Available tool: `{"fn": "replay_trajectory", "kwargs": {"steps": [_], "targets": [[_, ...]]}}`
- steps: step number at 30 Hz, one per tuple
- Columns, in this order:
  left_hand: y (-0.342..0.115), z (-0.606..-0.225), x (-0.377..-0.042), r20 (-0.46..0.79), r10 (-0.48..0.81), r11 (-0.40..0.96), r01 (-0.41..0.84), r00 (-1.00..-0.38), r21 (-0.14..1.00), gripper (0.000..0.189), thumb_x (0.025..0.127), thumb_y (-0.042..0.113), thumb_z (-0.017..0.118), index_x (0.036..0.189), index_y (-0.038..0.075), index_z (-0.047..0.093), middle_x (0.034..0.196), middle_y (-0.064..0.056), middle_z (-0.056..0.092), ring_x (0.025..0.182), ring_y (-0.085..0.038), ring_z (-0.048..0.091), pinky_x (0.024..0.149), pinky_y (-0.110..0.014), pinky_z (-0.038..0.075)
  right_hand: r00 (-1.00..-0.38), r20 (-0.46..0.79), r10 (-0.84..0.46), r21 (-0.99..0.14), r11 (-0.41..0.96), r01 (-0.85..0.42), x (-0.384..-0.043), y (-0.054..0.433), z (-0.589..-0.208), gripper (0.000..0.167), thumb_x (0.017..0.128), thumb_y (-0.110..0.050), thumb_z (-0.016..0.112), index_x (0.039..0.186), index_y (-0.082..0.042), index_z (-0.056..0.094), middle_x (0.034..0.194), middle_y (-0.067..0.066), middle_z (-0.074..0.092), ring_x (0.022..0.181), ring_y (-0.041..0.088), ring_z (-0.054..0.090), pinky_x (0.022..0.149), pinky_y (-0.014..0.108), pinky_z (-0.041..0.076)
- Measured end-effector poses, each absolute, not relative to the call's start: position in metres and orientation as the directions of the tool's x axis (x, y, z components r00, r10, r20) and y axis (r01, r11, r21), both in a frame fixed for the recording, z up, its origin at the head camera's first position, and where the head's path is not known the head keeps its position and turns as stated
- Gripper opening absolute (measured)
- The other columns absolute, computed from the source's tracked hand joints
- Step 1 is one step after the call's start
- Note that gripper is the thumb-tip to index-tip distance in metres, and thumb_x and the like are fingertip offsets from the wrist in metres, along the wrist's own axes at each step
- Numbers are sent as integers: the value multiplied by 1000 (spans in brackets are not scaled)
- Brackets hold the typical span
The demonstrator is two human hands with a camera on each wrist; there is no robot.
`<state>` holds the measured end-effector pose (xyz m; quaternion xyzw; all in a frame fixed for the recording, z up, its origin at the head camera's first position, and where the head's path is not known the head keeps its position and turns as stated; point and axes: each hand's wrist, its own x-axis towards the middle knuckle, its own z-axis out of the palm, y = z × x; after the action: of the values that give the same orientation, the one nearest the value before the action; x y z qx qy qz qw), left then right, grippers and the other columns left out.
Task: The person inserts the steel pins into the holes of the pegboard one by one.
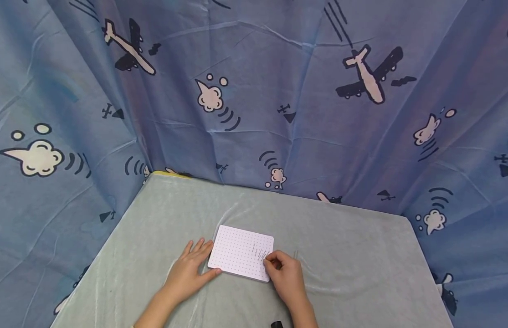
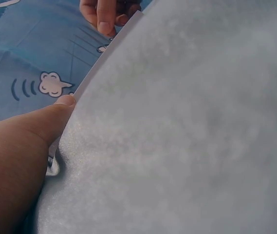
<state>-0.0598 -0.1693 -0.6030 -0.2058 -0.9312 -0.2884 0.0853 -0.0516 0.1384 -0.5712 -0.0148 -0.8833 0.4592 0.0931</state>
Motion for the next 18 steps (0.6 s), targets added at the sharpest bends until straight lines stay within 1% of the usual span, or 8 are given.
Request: {"fn": "replay_trajectory", "kwargs": {"steps": [6, 10, 18], "targets": [[-169, -606, -60, 310, 334, 750, 450, -890, 486, 82, 91, 58, 83, 153, 8, 64, 155, -9, 64, 149, -35, 54, 132, -57, 29, -980, 167, 106, -814, 576, -76, -52, 139, -573, 28, 84, 6, 89, 82, -18, 75, 72, -10, 65, 65, 9, 58, 56, 23, 50], [-168, -605, -60, 295, 336, 753, 443, -894, 487, 82, 91, 58, 83, 154, 8, 64, 155, -9, 63, 150, -35, 53, 132, -57, 28, -981, 158, 109, -805, 590, -64, -51, 140, -573, 27, 84, 5, 89, 82, -18, 75, 72, -10, 64, 65, 9, 58, 56, 23, 50], [-168, -604, -59, 268, 333, 760, 425, -904, 491, 83, 93, 61, 81, 155, 9, 63, 157, -7, 61, 152, -32, 50, 134, -54, 25, -985, 78, 156, -811, 584, 28, -51, 141, -574, 17, 88, -1, 90, 86, -14, 79, 78, -6, 70, 69, 13, 60, 59, 23, 51]]}}
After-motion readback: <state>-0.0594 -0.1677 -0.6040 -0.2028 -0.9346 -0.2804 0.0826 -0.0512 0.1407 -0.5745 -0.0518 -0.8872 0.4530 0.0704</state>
